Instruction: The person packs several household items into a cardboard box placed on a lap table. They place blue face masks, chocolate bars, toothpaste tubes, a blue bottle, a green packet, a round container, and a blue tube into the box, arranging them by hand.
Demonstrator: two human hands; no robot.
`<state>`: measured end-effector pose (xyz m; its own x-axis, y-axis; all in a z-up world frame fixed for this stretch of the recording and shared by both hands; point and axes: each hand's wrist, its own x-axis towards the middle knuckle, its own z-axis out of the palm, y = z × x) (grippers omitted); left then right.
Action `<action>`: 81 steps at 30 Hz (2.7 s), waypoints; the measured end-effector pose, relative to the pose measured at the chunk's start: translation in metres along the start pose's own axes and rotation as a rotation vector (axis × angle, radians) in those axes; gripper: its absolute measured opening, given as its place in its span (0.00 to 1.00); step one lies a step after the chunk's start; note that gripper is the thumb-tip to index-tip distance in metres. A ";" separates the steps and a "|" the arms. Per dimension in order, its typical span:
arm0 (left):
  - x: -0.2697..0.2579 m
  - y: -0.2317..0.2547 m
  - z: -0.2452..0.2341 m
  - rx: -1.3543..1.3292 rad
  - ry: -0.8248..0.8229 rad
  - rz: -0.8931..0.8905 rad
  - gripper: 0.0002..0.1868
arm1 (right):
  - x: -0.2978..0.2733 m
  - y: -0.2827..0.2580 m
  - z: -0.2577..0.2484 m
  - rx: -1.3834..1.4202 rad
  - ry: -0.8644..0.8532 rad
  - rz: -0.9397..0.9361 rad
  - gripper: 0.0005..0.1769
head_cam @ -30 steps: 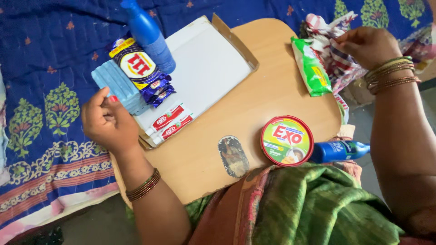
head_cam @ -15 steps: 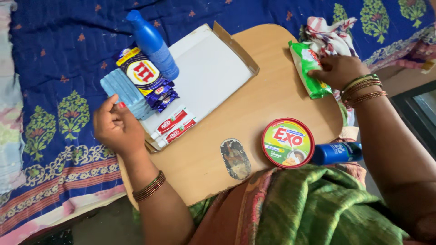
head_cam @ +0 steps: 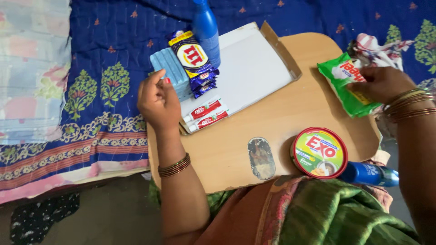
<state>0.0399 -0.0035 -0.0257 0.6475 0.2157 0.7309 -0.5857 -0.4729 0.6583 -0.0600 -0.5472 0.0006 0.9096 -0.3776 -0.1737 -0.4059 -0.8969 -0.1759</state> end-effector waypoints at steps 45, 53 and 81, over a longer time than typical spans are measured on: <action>0.006 0.007 -0.003 -0.017 -0.029 -0.060 0.10 | 0.142 -0.350 -0.022 -0.656 -0.150 -0.718 0.18; 0.007 0.007 -0.003 0.005 -0.033 -0.072 0.10 | 0.167 -0.338 -0.005 -0.629 -0.118 -0.769 0.19; 0.007 0.006 -0.003 -0.042 -0.030 -0.087 0.10 | 0.201 -0.301 0.043 -0.272 -0.058 -0.773 0.19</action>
<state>0.0395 -0.0027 -0.0162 0.7105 0.2282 0.6657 -0.5464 -0.4172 0.7262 0.2414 -0.3436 -0.0236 0.9146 0.3752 -0.1507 0.3757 -0.9264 -0.0266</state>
